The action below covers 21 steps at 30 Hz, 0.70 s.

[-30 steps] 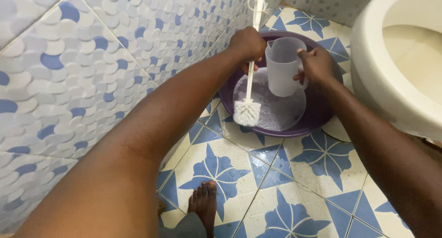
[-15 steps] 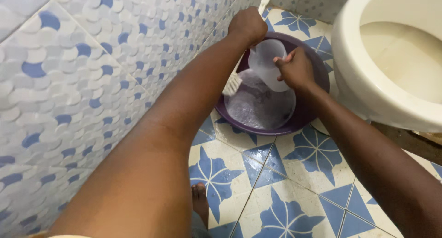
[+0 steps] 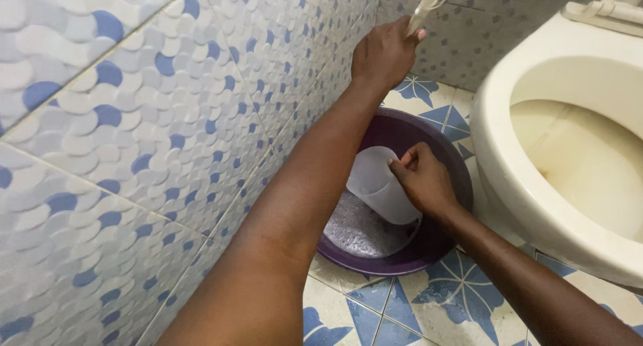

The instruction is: The person cleans the interior and rim of a toilet using a brush and soapy water from a bucket, rinsing the brush with water from a pitcher.

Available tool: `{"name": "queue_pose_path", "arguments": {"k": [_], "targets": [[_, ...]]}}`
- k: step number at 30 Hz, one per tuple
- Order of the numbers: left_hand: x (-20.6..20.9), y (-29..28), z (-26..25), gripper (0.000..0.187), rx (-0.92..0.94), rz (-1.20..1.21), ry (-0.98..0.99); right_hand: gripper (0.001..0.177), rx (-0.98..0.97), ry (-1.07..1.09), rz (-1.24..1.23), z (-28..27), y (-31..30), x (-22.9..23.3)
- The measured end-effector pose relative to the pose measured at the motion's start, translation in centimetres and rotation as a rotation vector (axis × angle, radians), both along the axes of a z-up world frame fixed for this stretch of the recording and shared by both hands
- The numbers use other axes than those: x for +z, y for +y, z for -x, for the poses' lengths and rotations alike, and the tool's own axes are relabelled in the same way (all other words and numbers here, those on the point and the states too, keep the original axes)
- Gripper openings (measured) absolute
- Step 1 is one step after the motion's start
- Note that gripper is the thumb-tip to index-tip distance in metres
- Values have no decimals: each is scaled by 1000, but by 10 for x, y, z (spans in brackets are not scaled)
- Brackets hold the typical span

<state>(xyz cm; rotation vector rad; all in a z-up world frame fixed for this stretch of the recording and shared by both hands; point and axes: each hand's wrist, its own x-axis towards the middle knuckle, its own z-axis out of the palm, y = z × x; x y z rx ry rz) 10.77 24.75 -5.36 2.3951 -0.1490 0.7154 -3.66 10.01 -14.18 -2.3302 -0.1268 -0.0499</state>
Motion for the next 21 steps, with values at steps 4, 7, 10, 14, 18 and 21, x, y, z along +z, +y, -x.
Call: {"name": "queue_pose_path", "arguments": {"k": [4, 7, 10, 14, 18, 21], "targets": [[-32, -3, -14, 36, 65, 49, -457, 38, -48, -20, -111, -13, 4, 4], [-50, -4, -37, 31, 73, 83, -673, 41, -72, -6, -201, -27, 13, 5], [-67, 2, -62, 24, 77, -2, -595, 42, -84, -2, -241, -37, 17, -1], [-90, 15, -67, 24, 125, -52, -252, 46, -100, -5, -274, -46, 24, -12], [-117, 32, -45, 28, -1, 112, -186, 47, -119, -7, -203, -50, 29, -24], [-139, 39, -39, 25, 7, -3, 111, 48, -130, -19, -116, -52, 31, -34]]}}
